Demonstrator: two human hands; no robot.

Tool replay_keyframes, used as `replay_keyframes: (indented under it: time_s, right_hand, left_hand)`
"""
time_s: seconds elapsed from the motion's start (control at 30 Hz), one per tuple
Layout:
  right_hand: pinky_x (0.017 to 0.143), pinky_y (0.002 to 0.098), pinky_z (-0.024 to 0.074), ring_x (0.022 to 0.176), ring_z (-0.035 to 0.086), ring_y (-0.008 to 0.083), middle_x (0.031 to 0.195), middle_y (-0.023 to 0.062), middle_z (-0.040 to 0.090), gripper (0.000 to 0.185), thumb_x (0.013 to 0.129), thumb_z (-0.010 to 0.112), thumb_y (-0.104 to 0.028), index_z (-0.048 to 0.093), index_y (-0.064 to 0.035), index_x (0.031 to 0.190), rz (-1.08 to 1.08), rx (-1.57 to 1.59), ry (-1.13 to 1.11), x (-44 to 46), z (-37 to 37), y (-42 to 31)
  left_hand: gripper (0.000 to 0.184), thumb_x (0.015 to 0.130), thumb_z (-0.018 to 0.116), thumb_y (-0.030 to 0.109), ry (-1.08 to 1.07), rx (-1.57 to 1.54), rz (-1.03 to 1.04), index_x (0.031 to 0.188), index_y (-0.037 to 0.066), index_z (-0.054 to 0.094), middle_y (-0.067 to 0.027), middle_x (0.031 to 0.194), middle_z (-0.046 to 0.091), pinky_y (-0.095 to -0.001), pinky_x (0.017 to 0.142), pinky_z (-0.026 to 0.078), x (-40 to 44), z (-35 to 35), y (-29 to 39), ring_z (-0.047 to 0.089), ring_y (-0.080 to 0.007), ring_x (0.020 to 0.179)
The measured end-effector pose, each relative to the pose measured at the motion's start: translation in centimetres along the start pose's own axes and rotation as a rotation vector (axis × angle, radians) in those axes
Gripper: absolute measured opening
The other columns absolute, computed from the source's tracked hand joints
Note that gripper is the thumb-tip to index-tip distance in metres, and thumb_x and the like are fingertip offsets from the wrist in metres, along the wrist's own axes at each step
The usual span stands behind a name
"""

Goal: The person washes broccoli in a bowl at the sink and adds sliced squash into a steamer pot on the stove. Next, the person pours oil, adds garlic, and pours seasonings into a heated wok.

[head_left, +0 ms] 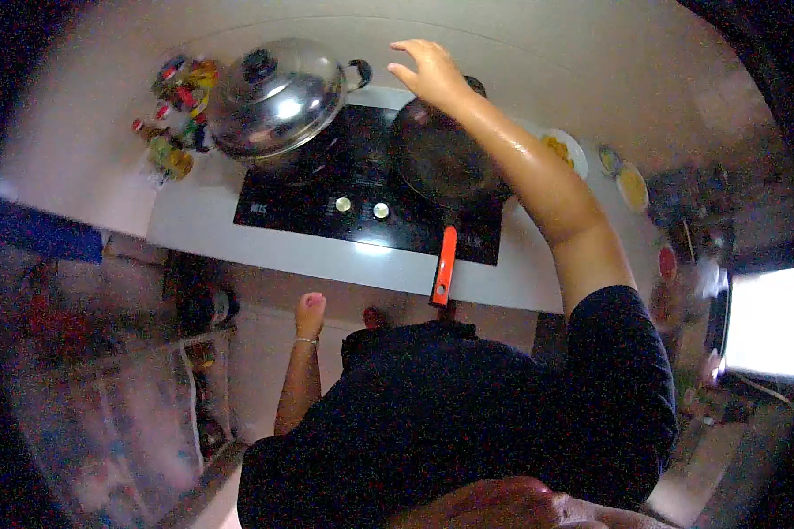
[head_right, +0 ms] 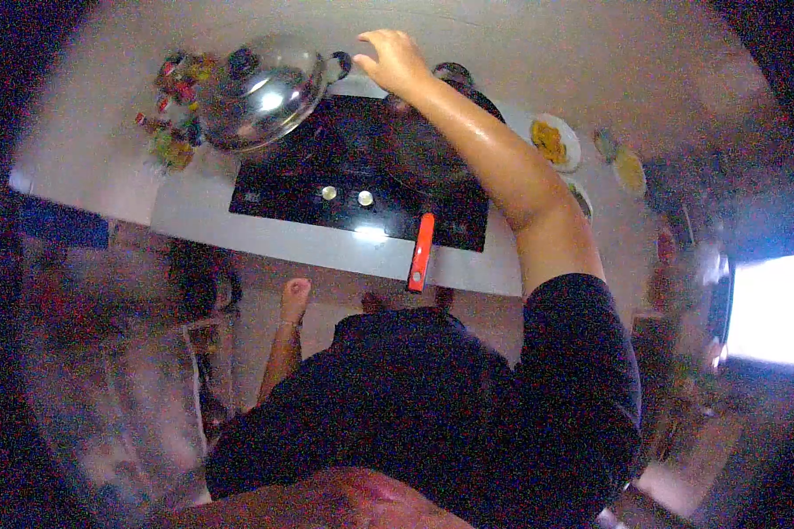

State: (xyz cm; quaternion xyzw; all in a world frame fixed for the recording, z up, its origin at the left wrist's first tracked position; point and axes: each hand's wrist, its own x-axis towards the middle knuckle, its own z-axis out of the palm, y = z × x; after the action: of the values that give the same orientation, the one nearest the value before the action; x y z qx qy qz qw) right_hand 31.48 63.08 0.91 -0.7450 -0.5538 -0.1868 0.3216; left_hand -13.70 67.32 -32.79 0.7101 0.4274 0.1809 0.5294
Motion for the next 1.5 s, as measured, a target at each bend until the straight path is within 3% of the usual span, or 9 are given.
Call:
replay_keyframes:
  time_s: [0.27,0.47,0.53,0.6,0.8,0.83,0.93,1.17,1.5]
  right_hand:
    - [0.089,0.0389,0.0382,0.104,0.048,0.0330,0.111,0.0181,0.052,0.051,0.073,0.062,-0.037,0.052,-0.0047,0.111,-0.167,0.113,-0.166,9.5,8.7,-5.1]
    - [0.084,0.0396,0.0427,0.097,0.054,0.0327,0.106,0.0163,0.056,0.050,0.072,0.061,-0.039,0.052,-0.0116,0.113,0.012,-0.024,-0.462,15.4,17.8,-7.6]
    - [0.082,0.0393,0.0438,0.095,0.055,0.0318,0.103,0.0158,0.057,0.045,0.072,0.061,-0.035,0.054,-0.0103,0.110,-0.038,-0.091,-0.563,17.0,18.7,-7.5]
    - [0.080,0.0388,0.0447,0.093,0.056,0.0311,0.100,0.0154,0.059,0.041,0.072,0.062,-0.032,0.056,-0.0092,0.106,-0.077,-0.128,-0.560,17.9,19.6,-6.5]
    - [0.075,0.0341,0.0459,0.086,0.059,0.0267,0.094,0.0126,0.062,0.035,0.071,0.064,-0.027,0.059,-0.0084,0.099,-0.014,0.045,-0.239,15.9,11.9,-6.2]
    - [0.069,0.0370,0.0458,0.079,0.059,0.0342,0.084,0.0233,0.058,0.027,0.069,0.064,-0.016,0.059,-0.0004,0.091,0.009,0.186,-0.102,14.7,9.2,-6.9]
    - [0.062,0.0325,0.0466,0.067,0.059,0.0212,0.076,0.0150,0.061,0.027,0.068,0.063,-0.017,0.059,-0.0025,0.090,0.028,0.213,0.043,13.4,4.4,-2.6]
    - [0.074,0.0338,0.0455,0.083,0.060,0.0269,0.089,0.0140,0.062,0.030,0.069,0.064,-0.021,0.060,-0.0096,0.097,0.238,-0.008,-0.080,4.0,0.1,7.7]
    - [0.074,0.0404,0.0450,0.085,0.057,0.0337,0.093,0.0181,0.059,0.034,0.068,0.065,-0.027,0.060,-0.0112,0.097,0.308,-0.158,-0.324,-10.8,1.3,12.7]
  left_hand:
    - [0.020,0.074,0.061,0.020,0.123,0.175,-0.479,0.081,0.002,0.057,-0.0094,0.079,0.059,-0.0291,0.068,0.045,-9.8,-1.6,8.3,0.056,-0.0176,0.073]
    - [0.019,0.075,0.060,0.020,0.397,0.440,-0.151,0.078,0.001,0.056,-0.0083,0.076,0.056,-0.0320,0.069,0.046,-19.3,-3.5,-12.7,0.055,-0.0214,0.071]
    - [0.017,0.075,0.060,0.019,0.533,-0.349,-0.308,0.079,0.003,0.055,-0.0077,0.075,0.055,-0.0323,0.070,0.045,-21.9,-3.5,-18.1,0.053,-0.0201,0.071]
    - [0.015,0.076,0.059,0.018,0.540,-0.474,-0.318,0.079,0.004,0.055,-0.0071,0.075,0.054,-0.0328,0.071,0.045,-22.9,-3.8,-18.7,0.052,-0.0192,0.070]
    - [0.015,0.076,0.057,0.019,0.391,-0.217,-0.303,0.081,0.005,0.055,-0.0092,0.079,0.056,-0.0330,0.070,0.045,-16.2,-5.3,-11.7,0.054,-0.0219,0.072]
    - [0.016,0.076,0.058,0.019,0.356,-0.058,-0.335,0.082,0.005,0.056,-0.0103,0.080,0.057,-0.0328,0.070,0.045,-12.9,-5.2,-14.3,0.055,-0.0228,0.073]
    - [0.021,0.074,0.059,0.021,0.212,0.356,-0.160,0.085,0.004,0.058,-0.0136,0.083,0.059,-0.0329,0.070,0.045,-6.9,-6.4,-14.9,0.057,-0.0252,0.077]
    - [0.025,0.072,0.061,0.021,0.075,0.304,-0.302,0.088,0.002,0.059,-0.0122,0.084,0.061,-0.0335,0.072,0.045,5.1,-5.4,-7.3,0.058,-0.0247,0.082]
    - [0.026,0.072,0.063,0.024,-0.003,0.137,-0.412,0.084,0.001,0.058,-0.0115,0.082,0.060,-0.0324,0.072,0.044,-1.0,1.6,1.4,0.057,-0.0232,0.078]
